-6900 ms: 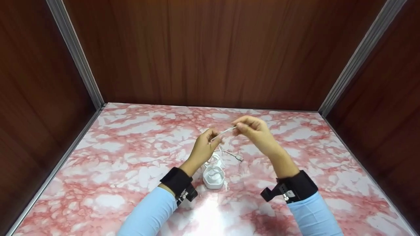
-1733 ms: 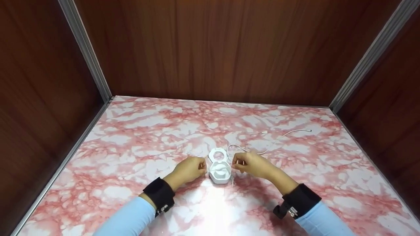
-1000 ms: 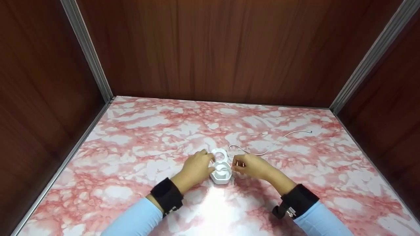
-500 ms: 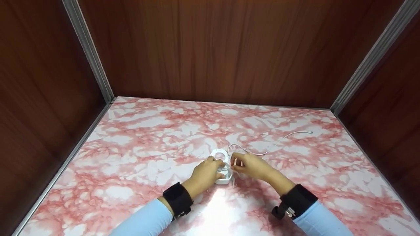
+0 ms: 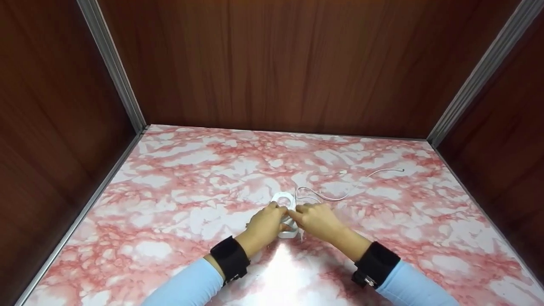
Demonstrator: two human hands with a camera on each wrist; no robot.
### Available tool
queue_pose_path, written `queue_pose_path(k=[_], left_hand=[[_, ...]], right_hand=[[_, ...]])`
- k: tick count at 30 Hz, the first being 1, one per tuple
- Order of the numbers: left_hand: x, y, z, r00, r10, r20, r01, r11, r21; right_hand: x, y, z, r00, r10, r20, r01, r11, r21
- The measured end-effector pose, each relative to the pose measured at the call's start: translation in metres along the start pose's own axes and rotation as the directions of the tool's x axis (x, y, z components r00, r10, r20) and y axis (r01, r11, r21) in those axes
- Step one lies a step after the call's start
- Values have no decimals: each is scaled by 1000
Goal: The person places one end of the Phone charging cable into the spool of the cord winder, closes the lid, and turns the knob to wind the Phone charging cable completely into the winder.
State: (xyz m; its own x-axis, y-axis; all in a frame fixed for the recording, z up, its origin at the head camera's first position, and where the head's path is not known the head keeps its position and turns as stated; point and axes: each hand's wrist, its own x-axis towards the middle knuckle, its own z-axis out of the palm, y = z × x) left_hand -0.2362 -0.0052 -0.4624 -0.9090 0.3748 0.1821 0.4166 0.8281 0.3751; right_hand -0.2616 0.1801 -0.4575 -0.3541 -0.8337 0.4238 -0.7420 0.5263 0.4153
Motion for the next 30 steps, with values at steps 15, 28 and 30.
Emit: queue_pose_path(k=[15, 28, 30], left_hand=[[-2, -5, -3, 1000, 1, -10, -1, 998, -63], [6, -5, -15, 994, -12, 109, 26, 992, -125], [11, -8, -23, 989, -11, 147, 38, 983, -179]], right_hand=[[-11, 22, 3, 868, 207, 451, -489, 510, 708], [-8, 16, -7, 815, 161, 557, -543, 549, 636], [-7, 13, -8, 805, 175, 567, -552, 573, 606]])
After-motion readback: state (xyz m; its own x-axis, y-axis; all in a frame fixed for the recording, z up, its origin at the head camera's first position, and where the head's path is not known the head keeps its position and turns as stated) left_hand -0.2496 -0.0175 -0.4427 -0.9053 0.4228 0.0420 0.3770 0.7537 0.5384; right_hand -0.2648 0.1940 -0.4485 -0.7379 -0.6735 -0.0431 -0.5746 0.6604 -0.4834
